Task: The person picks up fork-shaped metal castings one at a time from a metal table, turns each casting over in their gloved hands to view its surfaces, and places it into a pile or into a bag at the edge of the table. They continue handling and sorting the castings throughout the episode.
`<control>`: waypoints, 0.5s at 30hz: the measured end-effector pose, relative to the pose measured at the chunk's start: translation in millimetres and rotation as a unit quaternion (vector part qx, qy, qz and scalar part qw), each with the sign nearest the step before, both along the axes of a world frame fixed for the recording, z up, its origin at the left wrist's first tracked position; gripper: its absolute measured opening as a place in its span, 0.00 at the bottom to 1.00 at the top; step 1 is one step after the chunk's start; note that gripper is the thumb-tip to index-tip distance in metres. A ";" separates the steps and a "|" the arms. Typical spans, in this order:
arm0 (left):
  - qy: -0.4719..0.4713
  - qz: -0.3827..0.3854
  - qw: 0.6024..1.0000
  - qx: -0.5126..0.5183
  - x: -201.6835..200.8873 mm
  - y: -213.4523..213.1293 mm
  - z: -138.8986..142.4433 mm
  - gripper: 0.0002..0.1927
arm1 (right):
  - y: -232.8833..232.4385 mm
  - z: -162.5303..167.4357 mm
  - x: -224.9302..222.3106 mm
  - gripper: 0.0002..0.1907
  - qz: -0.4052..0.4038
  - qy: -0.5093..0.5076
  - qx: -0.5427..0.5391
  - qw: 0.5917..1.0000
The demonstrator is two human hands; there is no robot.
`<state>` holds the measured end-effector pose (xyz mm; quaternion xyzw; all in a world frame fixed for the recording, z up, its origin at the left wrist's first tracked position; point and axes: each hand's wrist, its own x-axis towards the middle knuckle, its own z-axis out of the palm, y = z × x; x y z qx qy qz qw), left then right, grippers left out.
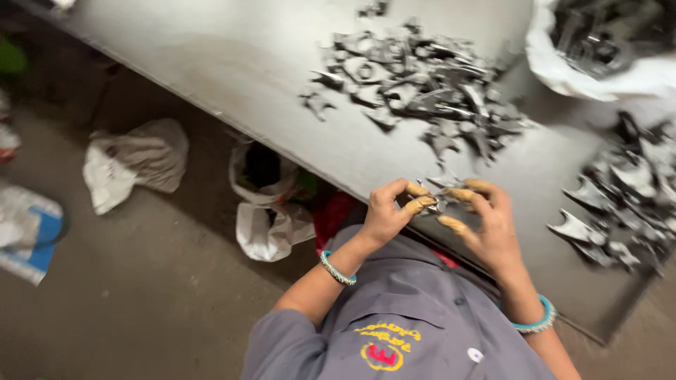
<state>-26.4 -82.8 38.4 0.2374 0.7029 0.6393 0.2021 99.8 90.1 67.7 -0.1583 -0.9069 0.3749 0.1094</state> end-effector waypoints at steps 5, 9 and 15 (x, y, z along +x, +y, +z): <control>0.028 -0.005 0.993 -0.114 -67.7 -58.2 27.0 0.11 | -3.8 8.8 -16.7 0.36 0.043 -0.063 0.161 0.984; 0.018 0.022 0.968 -0.251 -162.7 -85.5 68.4 0.16 | -4.0 3.3 -14.3 0.34 0.036 -0.065 0.154 0.985; 0.145 0.402 0.897 -0.111 -351.0 -69.4 171.1 0.15 | -2.2 6.2 -14.8 0.33 0.011 -0.062 0.150 0.987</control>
